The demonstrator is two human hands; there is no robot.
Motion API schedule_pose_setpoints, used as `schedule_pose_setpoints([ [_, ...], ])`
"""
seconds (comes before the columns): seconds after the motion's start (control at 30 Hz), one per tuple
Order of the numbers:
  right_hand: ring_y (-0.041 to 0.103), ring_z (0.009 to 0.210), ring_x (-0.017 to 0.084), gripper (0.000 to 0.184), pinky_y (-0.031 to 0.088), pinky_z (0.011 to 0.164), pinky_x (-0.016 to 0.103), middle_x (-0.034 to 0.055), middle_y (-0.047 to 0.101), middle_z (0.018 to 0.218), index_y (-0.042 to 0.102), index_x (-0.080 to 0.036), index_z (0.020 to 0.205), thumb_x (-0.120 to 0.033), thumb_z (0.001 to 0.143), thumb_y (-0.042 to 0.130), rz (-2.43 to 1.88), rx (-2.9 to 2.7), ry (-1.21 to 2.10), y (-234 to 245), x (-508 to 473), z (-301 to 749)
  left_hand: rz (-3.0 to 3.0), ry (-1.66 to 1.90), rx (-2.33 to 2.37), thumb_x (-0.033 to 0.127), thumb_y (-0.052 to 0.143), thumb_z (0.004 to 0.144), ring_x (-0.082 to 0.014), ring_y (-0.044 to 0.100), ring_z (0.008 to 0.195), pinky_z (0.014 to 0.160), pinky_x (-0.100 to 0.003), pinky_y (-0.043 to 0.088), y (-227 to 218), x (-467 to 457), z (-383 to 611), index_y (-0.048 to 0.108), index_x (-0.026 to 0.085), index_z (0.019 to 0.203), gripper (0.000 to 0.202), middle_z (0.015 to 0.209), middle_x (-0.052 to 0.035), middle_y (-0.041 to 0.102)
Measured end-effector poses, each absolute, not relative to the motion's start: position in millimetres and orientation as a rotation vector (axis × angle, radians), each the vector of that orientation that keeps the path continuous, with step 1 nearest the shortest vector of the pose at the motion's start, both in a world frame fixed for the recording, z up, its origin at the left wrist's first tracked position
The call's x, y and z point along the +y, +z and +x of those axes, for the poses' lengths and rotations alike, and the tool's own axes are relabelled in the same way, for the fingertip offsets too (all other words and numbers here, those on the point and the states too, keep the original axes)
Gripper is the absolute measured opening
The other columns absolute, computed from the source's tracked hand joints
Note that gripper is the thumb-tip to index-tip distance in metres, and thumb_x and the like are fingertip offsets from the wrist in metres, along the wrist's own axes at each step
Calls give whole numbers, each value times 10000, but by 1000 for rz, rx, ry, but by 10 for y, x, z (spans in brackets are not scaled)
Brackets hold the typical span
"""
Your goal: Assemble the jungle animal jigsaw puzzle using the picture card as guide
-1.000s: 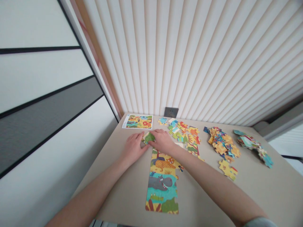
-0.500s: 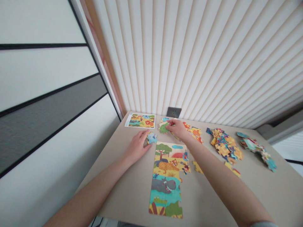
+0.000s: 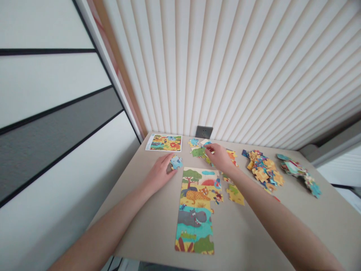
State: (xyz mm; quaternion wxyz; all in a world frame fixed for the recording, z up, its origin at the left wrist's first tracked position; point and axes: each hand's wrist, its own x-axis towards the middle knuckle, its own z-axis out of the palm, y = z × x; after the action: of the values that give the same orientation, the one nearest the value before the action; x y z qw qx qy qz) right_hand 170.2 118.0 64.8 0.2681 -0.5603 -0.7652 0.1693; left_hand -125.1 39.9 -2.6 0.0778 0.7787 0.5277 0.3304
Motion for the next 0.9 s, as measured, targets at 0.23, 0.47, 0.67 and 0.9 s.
schedule_pose_setpoints([
  [0.23, 714, 997, 241, 262, 565, 903, 364, 74, 766, 1086, 745, -252, 1088, -338, 1008, 511, -1429, -2067, 444, 655, 356, 2246, 2322, 902, 1777, 473, 785, 850, -328, 601, 1187, 1070, -494, 486, 25, 364, -1337, 536, 232, 1442, 686, 1261, -119, 603],
  [0.47, 693, 1016, 262, 291, 586, 623, 308, 99, 751, 1132, 744, -234, 1113, -414, 1012, 538, -1502, -1895, 478, 425, -159, 2744, 2358, 656, 1907, 566, 762, 845, -329, 613, 1143, 1022, -462, 475, 107, 283, -1398, 648, 232, 1315, 588, 1208, -101, 651],
  [0.67, 708, 941, 245, 303, 564, 615, 298, 84, 773, 1107, 765, -238, 1115, -439, 977, 584, -1593, -1701, 470, 434, -70, 2876, 2350, 558, 1840, 628, 745, 829, -327, 605, 1170, 1036, -453, 455, 148, 241, -1502, 668, 261, 1308, 608, 1219, -85, 664],
  [0.9, 718, 862, 238, 304, 581, 691, 346, 77, 779, 1019, 759, -236, 1122, -439, 984, 580, -1662, -1889, 441, 412, -54, 3077, 2343, 551, 1776, 652, 698, 855, -327, 596, 1183, 1040, -456, 445, 156, 235, -1571, 679, 245, 1299, 602, 1226, -89, 669],
])
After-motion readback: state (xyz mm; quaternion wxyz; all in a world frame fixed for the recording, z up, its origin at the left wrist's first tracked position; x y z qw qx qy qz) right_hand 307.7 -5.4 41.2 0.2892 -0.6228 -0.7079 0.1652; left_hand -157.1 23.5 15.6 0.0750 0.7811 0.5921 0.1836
